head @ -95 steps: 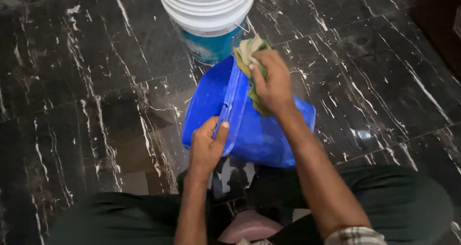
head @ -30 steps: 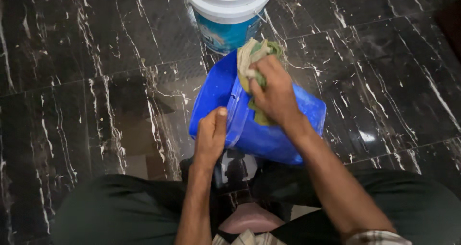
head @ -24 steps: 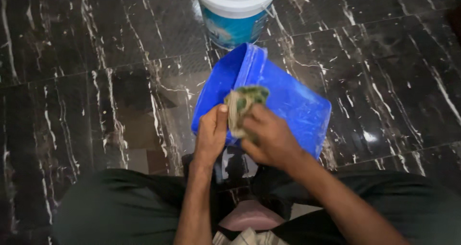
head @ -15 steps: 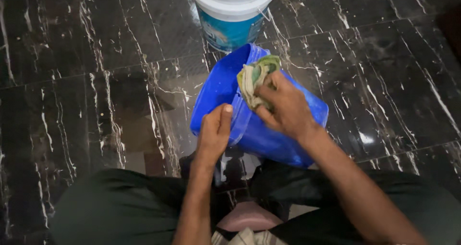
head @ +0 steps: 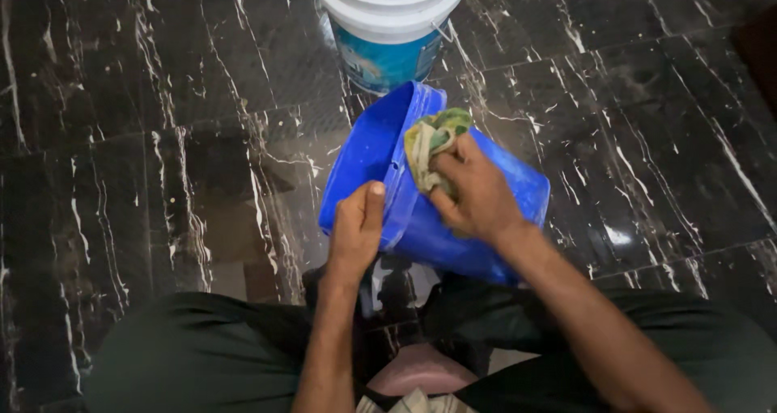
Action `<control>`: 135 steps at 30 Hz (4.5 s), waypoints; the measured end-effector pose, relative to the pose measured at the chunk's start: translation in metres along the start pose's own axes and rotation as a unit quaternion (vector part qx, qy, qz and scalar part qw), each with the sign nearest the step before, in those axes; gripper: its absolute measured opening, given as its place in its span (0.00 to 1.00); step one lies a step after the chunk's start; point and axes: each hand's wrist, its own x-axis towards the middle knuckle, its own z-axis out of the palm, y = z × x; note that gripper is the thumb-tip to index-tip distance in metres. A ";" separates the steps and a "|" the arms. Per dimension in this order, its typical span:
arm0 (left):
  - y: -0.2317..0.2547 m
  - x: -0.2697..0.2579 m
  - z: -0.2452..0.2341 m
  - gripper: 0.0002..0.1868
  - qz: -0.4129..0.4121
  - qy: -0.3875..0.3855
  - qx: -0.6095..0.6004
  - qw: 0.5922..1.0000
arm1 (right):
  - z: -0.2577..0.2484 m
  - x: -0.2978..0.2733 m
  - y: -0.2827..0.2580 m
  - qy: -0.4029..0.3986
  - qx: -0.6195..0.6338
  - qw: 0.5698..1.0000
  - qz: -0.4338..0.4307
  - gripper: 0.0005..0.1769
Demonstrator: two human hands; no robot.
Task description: The person scrubs the inside of a white bucket lid with a green and yellow cloth, then scrubs the inside and outside of a blue plastic container with the same cloth.
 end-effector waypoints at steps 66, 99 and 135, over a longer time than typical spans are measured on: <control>-0.099 -0.032 0.003 0.24 -0.163 0.152 -0.184 0.957 | 0.015 -0.062 0.151 0.065 -0.053 0.912 0.401 0.30; -0.031 0.006 0.014 0.28 0.071 0.194 0.241 0.948 | 0.049 -0.039 0.057 0.160 -0.120 0.968 0.155 0.34; -0.071 0.025 0.007 0.16 -0.101 0.239 0.070 0.963 | 0.129 -0.039 -0.006 0.111 -0.071 0.991 0.034 0.27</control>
